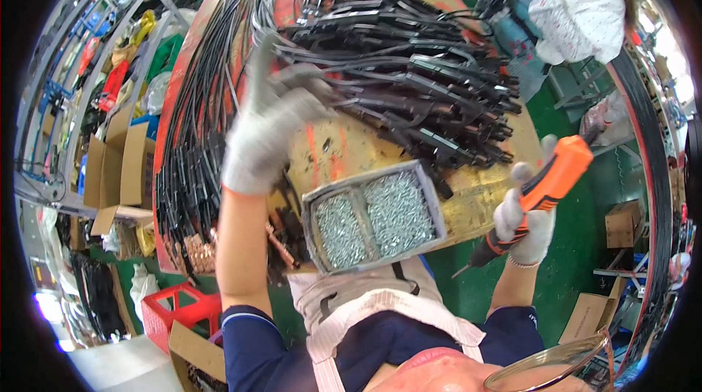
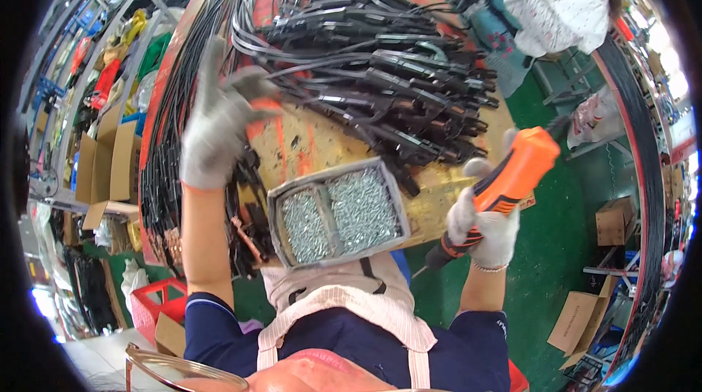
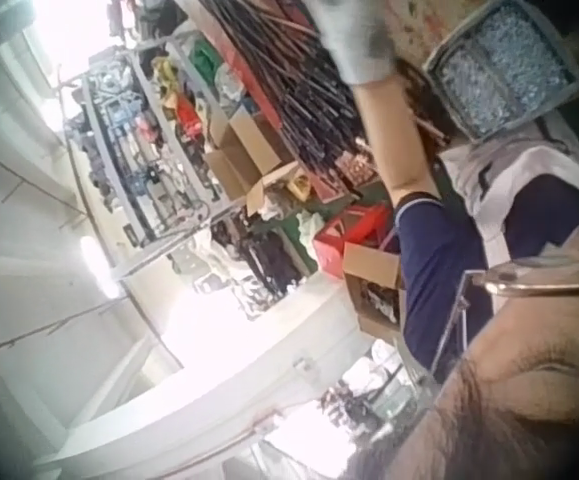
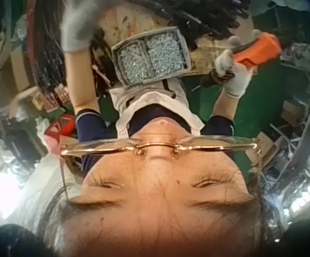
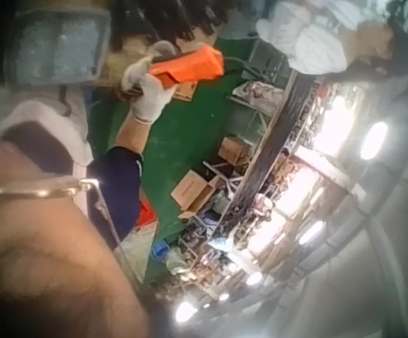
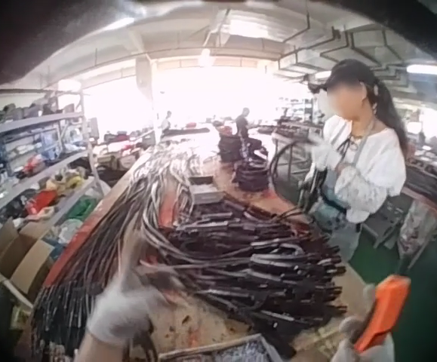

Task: The person fastens screws into the handle of a welding cable assembly using an electric screwdriver.

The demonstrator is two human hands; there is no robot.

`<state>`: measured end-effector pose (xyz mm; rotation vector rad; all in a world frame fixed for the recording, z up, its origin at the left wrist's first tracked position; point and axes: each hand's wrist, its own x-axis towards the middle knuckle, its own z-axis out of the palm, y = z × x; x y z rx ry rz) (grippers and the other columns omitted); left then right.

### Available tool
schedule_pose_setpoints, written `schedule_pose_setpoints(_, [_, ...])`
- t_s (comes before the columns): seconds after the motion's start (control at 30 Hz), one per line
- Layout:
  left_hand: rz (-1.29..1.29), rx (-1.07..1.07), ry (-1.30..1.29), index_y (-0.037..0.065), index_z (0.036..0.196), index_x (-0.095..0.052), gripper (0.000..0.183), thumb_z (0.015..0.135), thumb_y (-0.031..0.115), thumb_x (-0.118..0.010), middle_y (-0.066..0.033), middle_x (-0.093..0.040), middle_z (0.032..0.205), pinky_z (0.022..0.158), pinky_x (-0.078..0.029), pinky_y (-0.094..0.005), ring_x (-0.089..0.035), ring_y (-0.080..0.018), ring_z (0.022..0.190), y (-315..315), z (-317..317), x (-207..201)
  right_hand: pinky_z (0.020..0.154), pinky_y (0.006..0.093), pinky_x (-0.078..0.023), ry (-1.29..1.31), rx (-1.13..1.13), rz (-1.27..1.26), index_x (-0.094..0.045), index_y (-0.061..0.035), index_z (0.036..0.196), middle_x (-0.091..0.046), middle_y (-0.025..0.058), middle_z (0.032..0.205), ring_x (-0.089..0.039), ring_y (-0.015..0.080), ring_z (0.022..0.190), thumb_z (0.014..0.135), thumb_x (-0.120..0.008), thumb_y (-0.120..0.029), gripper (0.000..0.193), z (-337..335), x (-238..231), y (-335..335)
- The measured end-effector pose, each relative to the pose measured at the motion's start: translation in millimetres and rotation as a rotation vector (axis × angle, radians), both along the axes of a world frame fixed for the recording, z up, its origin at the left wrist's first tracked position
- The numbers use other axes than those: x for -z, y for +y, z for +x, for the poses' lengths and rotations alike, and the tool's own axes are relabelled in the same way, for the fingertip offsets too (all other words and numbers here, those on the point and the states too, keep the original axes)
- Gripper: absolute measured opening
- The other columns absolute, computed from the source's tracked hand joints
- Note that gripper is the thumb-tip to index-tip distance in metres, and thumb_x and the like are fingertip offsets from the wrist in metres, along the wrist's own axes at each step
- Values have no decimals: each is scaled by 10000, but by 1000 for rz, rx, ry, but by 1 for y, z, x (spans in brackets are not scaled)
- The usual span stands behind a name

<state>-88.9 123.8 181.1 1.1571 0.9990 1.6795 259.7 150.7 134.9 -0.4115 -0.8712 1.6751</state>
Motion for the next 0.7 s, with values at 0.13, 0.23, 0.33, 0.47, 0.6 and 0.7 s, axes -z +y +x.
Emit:
schedule_pose_setpoints(0.13, [46,-223,32,125,1529,-96,841,877,110,-627,-155,-549,1166,852,-545,-373,-608,-203,1005,-45,-40,-28,368,270,-456,51,-69,103,-24,-189,1534,-511,164,1262,-508,120,503,814,-735,-113,1015,-11,-7,11])
schedule_pose_setpoints(0.23, [34,-297,38,134,1532,-88,863,864,115,-636,-148,-549,1162,859,-545,-373,-611,-202,998,-70,-70,-20,369,300,-461,98,-213,113,-85,-118,1519,-526,188,1223,-558,180,489,814,-745,-187,968,-20,-13,-4])
schedule_pose_setpoints(0.33, [-25,-428,132,146,1534,-90,939,810,130,-688,-132,-561,1143,866,-545,-371,-613,-201,991,-104,-73,-11,371,332,-464,35,-315,-38,-179,-29,1467,-542,210,1202,-588,231,510,773,-784,-270,953,-26,1,-5])
schedule_pose_setpoints(0.47, [-57,-573,328,132,1510,-219,1052,636,69,-801,-92,-584,1149,874,-516,-357,-610,-191,996,-143,-71,12,389,295,-456,-200,-286,-124,-237,24,1428,-606,176,937,-554,172,514,817,-729,-309,852,-54,25,-25])
schedule_pose_setpoints(0.6, [-307,-720,1086,37,1005,-694,407,617,42,-818,-105,-660,1052,877,-481,-339,-619,-212,974,-186,-77,52,718,390,-543,-687,-439,-169,-80,-163,1516,-522,168,1242,-635,226,812,751,-607,31,949,-79,28,-23])
schedule_pose_setpoints(0.7, [-508,-771,992,72,790,-722,200,619,95,-823,-93,-678,862,775,-490,-373,-636,-245,820,-210,-51,76,701,304,-529,-963,-473,149,-26,-136,1508,-452,158,1244,-581,172,875,782,-678,-18,983,-106,51,0])
